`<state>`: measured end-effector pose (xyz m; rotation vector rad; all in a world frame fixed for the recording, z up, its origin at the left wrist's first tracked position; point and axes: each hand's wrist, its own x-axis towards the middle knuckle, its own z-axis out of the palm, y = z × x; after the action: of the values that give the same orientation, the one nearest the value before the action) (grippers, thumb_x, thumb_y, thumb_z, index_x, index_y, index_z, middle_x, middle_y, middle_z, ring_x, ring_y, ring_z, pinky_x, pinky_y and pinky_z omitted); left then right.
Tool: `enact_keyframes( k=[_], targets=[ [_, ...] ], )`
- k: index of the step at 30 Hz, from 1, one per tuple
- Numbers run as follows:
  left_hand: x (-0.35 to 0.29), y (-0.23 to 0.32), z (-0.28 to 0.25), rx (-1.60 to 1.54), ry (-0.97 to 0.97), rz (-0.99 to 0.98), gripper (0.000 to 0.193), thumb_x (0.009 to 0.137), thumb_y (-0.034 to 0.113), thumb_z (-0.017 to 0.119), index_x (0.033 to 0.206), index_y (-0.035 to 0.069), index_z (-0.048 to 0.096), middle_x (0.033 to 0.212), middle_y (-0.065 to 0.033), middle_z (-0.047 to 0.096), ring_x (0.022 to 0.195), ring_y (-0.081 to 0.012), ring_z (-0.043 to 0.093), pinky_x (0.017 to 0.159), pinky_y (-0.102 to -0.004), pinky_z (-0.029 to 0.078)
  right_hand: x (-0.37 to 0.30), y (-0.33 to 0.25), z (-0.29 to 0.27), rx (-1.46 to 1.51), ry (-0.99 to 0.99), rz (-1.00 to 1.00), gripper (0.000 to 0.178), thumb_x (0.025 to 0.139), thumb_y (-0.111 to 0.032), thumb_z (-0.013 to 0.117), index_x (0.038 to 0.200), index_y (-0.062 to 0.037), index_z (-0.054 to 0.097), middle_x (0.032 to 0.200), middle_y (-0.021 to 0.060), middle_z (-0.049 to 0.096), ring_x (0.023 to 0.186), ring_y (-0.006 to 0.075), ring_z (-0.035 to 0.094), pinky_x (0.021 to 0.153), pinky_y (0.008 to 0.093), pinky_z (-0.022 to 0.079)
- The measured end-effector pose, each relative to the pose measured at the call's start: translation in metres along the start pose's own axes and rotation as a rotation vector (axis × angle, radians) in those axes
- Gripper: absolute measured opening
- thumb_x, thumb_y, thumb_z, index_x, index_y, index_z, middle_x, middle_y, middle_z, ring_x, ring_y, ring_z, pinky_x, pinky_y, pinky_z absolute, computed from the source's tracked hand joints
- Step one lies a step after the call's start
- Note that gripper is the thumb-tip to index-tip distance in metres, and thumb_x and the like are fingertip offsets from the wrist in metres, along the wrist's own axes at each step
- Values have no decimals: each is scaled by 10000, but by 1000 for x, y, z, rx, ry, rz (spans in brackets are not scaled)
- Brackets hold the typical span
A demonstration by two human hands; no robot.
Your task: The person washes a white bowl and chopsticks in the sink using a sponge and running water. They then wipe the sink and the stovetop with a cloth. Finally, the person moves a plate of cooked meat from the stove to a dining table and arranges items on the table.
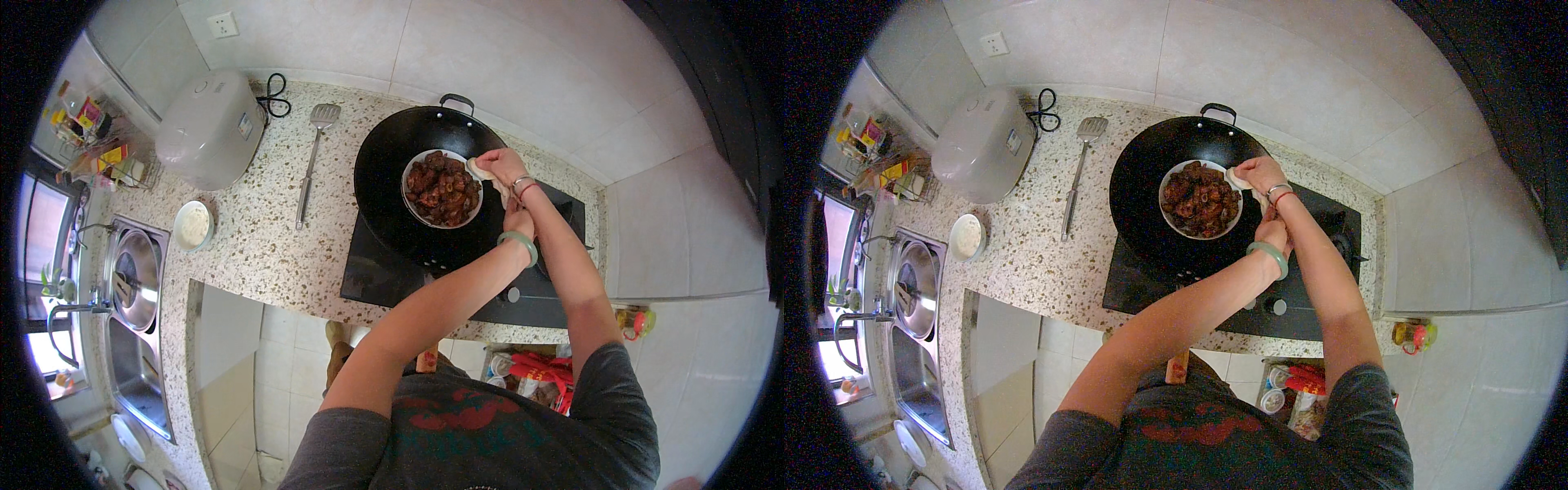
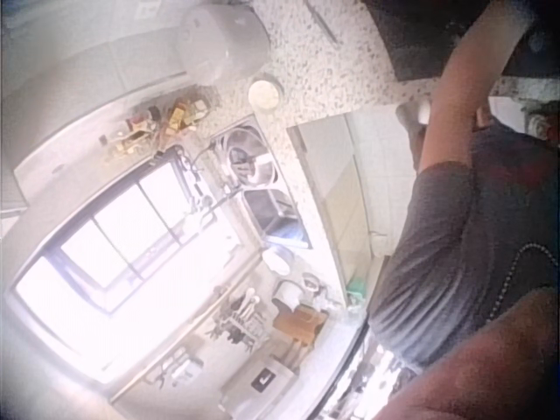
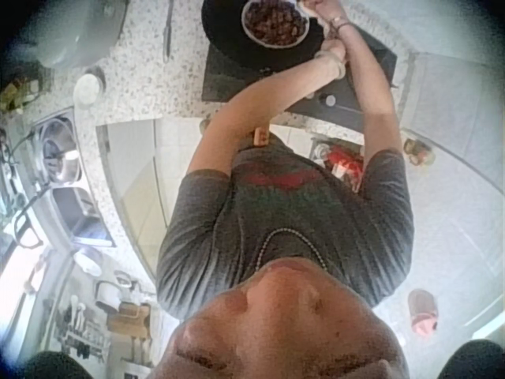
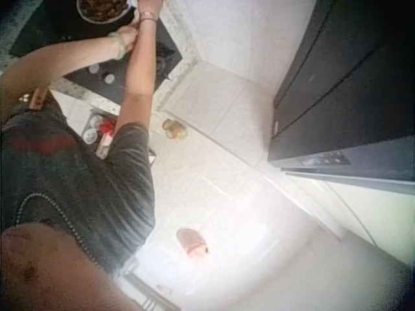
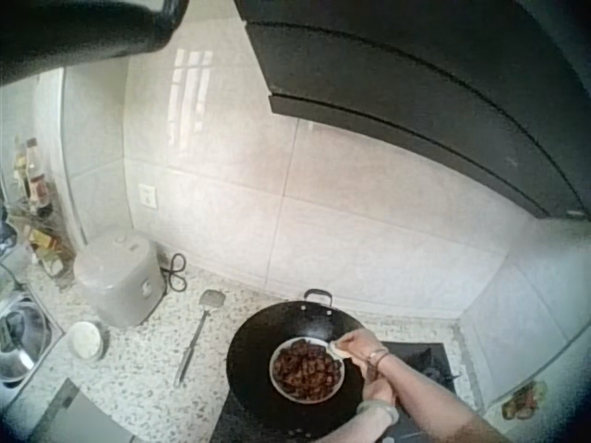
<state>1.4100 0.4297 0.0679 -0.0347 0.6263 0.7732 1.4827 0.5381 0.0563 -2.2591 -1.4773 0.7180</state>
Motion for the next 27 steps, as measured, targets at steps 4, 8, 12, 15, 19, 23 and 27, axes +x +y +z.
enact_keyframes(
  k=[4, 8, 12, 15, 19, 23, 27],
  targets=[
    [2, -1, -3, 26, 26, -26, 330, 916, 61, 406, 1221, 163, 480, 970, -6, 580, 766, -118, 554, 657, -280, 479, 9, 11, 3, 95, -84, -8, 182, 721, -241, 715, 862, -127, 741, 844, 77, 700, 742, 213, 640, 710, 316, 502],
    [-7, 4, 3, 75, 46, -71, 379, 936, 100, 419, 1314, 120, 406, 1175, -50, 527, 990, -160, 542, 821, -290, 460, 15, 19, 4, 17, -93, 55, 331, 672, -309, 750, 913, -84, 723, 923, 110, 691, 808, 233, 644, 750, 321, 498],
    [-3, 9, -2, 19, 79, -30, 257, 923, 86, 430, 1160, 152, 503, 855, 0, 572, 688, -109, 549, 594, -282, 478, 19, 1, 9, -133, -151, 59, 463, 653, -407, 741, 950, -55, 707, 958, 145, 680, 867, 260, 644, 796, 338, 494],
    [-25, 22, 12, -49, 100, -117, 235, 928, 104, 444, 1150, 148, 506, 842, -3, 568, 692, -112, 552, 595, -285, 481, 19, 10, 6, -151, -176, 52, 484, 672, -448, 713, 950, -52, 706, 951, 155, 678, 875, 275, 643, 812, 347, 491],
    [-26, 23, 13, -52, 103, -117, 260, 937, 98, 412, 1177, 149, 499, 883, -10, 568, 716, -115, 553, 621, -285, 485, 19, 10, 7, -180, -194, 16, 480, 687, -460, 699, 933, -48, 709, 936, 161, 677, 845, 278, 641, 796, 351, 492],
    [-24, 21, 10, -72, 80, -127, 319, 946, 88, 374, 1245, 156, 463, 956, -16, 574, 756, -118, 554, 676, -294, 484, 20, 8, 7, -179, -236, 39, 450, 693, -434, 701, 919, -44, 707, 911, 163, 677, 807, 269, 637, 770, 358, 492],
    [-17, 15, 4, -60, 20, -121, 392, 950, 84, 364, 1333, 160, 396, 1021, -26, 581, 792, -131, 557, 717, -307, 483, 17, 2, 10, -178, -190, 5, 404, 700, -397, 694, 870, -30, 698, 845, 153, 676, 786, 261, 635, 748, 362, 489]
  ],
)
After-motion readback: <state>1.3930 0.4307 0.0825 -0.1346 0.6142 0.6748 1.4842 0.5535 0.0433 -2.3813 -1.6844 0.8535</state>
